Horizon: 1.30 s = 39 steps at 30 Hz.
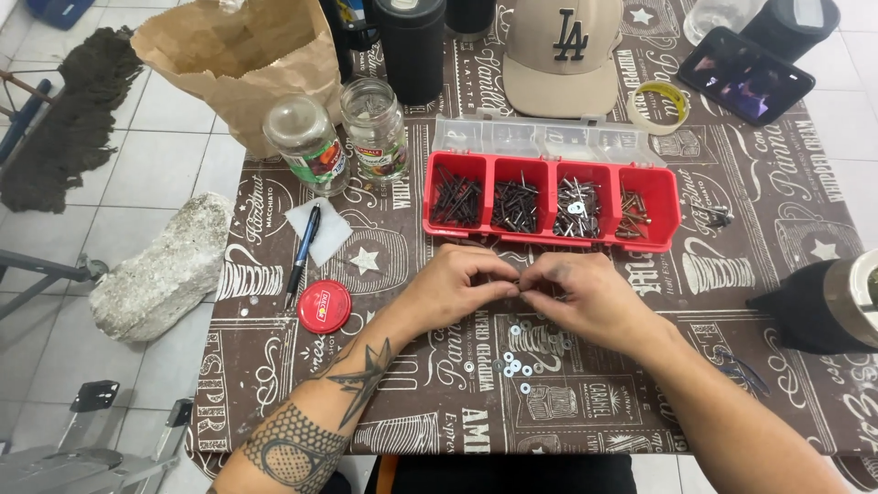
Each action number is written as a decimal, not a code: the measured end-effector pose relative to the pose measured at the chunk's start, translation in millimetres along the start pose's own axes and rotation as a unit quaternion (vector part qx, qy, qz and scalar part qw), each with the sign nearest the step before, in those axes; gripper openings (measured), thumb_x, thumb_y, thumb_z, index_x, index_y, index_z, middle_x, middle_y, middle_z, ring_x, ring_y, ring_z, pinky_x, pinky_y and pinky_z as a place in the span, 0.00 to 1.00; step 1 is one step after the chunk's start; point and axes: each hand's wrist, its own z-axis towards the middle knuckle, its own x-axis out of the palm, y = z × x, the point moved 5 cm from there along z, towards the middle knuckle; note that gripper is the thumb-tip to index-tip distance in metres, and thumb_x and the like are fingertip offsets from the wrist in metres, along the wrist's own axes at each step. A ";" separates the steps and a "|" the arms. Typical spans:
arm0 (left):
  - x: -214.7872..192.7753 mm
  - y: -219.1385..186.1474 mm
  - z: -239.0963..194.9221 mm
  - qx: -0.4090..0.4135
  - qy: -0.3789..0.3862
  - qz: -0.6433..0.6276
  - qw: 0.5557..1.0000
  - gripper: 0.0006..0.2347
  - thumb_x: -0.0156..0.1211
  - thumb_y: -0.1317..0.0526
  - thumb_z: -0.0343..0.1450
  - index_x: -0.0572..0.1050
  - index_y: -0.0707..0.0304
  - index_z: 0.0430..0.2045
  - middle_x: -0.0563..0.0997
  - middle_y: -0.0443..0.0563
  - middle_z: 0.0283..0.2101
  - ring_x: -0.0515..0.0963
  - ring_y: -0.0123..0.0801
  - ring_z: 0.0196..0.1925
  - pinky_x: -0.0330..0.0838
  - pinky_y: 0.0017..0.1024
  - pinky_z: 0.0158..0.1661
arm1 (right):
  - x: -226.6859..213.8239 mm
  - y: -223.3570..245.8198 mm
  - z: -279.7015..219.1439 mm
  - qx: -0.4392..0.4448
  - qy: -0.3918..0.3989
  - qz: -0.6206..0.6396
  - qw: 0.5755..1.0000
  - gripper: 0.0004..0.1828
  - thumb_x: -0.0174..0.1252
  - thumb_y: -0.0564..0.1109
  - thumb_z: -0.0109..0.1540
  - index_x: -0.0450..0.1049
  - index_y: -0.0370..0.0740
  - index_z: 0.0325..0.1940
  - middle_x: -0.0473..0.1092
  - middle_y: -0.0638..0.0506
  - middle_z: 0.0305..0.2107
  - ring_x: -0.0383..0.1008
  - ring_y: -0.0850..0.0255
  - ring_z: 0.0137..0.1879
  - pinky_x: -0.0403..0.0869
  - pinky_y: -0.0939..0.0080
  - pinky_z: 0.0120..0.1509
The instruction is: Assembling small washers onto screws and organizing them into a red plastic tray.
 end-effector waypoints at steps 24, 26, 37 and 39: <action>-8.2 5.0 4.3 -0.053 -0.045 0.101 0.992 0.07 0.60 0.60 0.74 0.83 0.58 0.28 0.84 0.45 0.24 0.77 0.20 0.22 0.69 0.15 0.26 | -51.8 -26.4 -0.5 0.105 -0.072 -0.201 0.971 0.12 0.63 0.38 0.67 0.80 0.33 0.54 0.79 0.43 0.42 0.69 0.66 0.26 0.77 0.66 0.37; -7.9 0.8 0.2 -0.049 -0.058 0.101 0.992 0.07 0.60 0.61 0.74 0.83 0.59 0.28 0.84 0.45 0.24 0.77 0.20 0.22 0.70 0.17 0.26 | -36.5 -20.9 0.1 0.102 0.022 -0.197 0.975 0.09 0.62 0.41 0.66 0.82 0.36 0.48 0.81 0.46 0.40 0.71 0.67 0.21 0.78 0.68 0.30; -1.1 3.2 -5.4 0.089 -0.045 0.234 0.967 0.07 0.61 0.62 0.74 0.80 0.60 0.25 0.80 0.44 0.21 0.74 0.22 0.20 0.66 0.18 0.22 | 6.4 -18.7 -6.4 0.012 0.263 -0.219 0.939 0.10 0.66 0.50 0.57 0.83 0.48 0.40 0.80 0.62 0.39 0.82 0.63 0.41 0.81 0.57 0.43; 2.5 0.5 -5.9 0.117 -0.031 0.267 0.956 0.05 0.63 0.62 0.73 0.82 0.60 0.28 0.81 0.44 0.23 0.76 0.22 0.21 0.68 0.17 0.21 | 7.6 -18.3 -7.7 0.062 0.299 -0.233 0.923 0.10 0.64 0.51 0.59 0.82 0.48 0.41 0.79 0.63 0.41 0.81 0.62 0.43 0.79 0.56 0.48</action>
